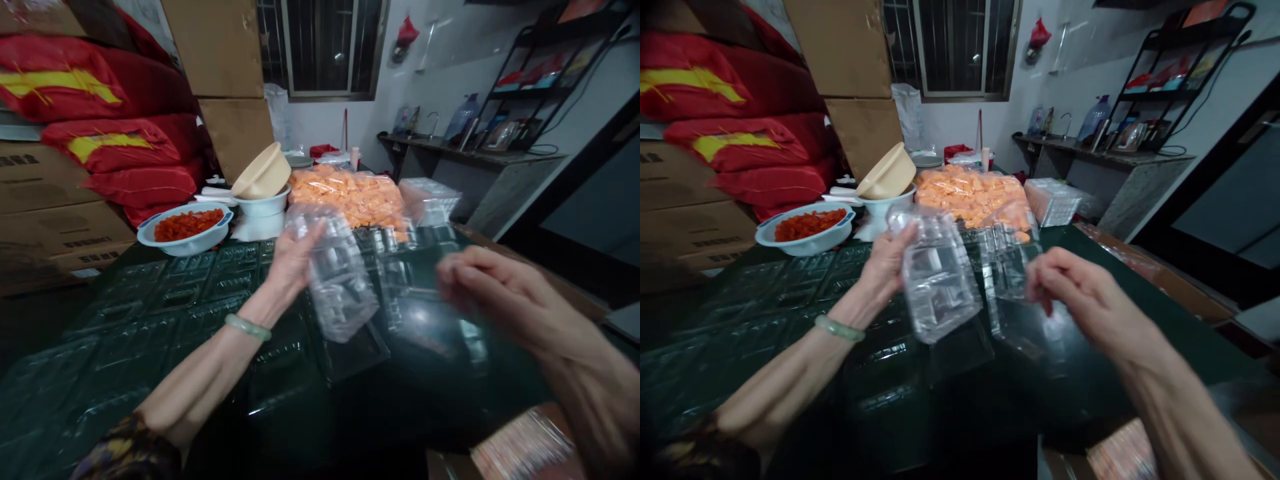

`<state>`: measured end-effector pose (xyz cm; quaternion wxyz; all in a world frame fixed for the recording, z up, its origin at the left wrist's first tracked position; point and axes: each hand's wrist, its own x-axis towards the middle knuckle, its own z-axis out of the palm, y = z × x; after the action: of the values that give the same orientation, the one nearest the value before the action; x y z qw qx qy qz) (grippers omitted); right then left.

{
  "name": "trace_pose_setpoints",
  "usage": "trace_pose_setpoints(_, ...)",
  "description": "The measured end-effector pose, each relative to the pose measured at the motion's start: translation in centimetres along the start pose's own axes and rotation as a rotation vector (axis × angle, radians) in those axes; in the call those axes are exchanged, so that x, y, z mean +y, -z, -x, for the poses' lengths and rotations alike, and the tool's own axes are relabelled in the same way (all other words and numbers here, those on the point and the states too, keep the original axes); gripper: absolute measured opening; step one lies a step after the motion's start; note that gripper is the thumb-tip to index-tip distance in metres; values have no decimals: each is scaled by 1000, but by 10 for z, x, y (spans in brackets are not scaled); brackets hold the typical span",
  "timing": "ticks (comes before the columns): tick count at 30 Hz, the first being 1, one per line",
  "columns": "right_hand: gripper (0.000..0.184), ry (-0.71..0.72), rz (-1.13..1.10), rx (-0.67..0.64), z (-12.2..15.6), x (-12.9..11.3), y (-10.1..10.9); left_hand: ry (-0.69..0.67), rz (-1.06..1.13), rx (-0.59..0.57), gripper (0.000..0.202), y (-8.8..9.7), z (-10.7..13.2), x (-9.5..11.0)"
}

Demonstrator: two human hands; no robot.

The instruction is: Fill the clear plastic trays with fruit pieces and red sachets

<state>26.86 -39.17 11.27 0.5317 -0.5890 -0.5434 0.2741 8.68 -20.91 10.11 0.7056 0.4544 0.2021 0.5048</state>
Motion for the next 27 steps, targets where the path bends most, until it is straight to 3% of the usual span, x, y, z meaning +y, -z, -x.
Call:
trace_pose_setpoints(3, 24, -257, -168, -36, 14, 51, 51, -9, 15, 53, 36, 24, -16, 12)
trace_pose_setpoints(5, 24, -411, -243, -48, 17, 93, 70, 26, 12, 57, 35, 35, -20, 17)
trace_pose_setpoints(9, 32, -611, -118, -58, 2, 155, 68, 198, 22, 28, 32, 38, -14, 18)
trace_pose_setpoints(12, 27, -662, 58, -106, -20, 168, 51, 303, 25, 14, 32, 30, -8, 12)
trace_pose_setpoints(15, 15, -720, 342, -113, -35, 159, 37, 305, 34, 2, 32, 21, -3, 2)
trace_pose_setpoints(17, 13, -712, 504, -60, -39, 141, 28, 275, 41, -11, 33, 14, 0, -5)
trace_pose_setpoints(19, 16, -569, 549, 63, -38, 109, 13, 247, 48, -27, 33, 5, 4, -12)
trace_pose_setpoints(21, 21, -327, 441, 135, -34, 69, -9, 230, 52, -60, 33, -6, 11, -18)
trace_pose_setpoints(24, 30, -163, 149, -181, -28, 14, -49, 195, 45, -130, 31, -24, 22, -22)
trace_pose_setpoints(27, 37, -142, 12, -284, -28, -7, -73, 171, 8, -189, 34, -34, 32, -23)
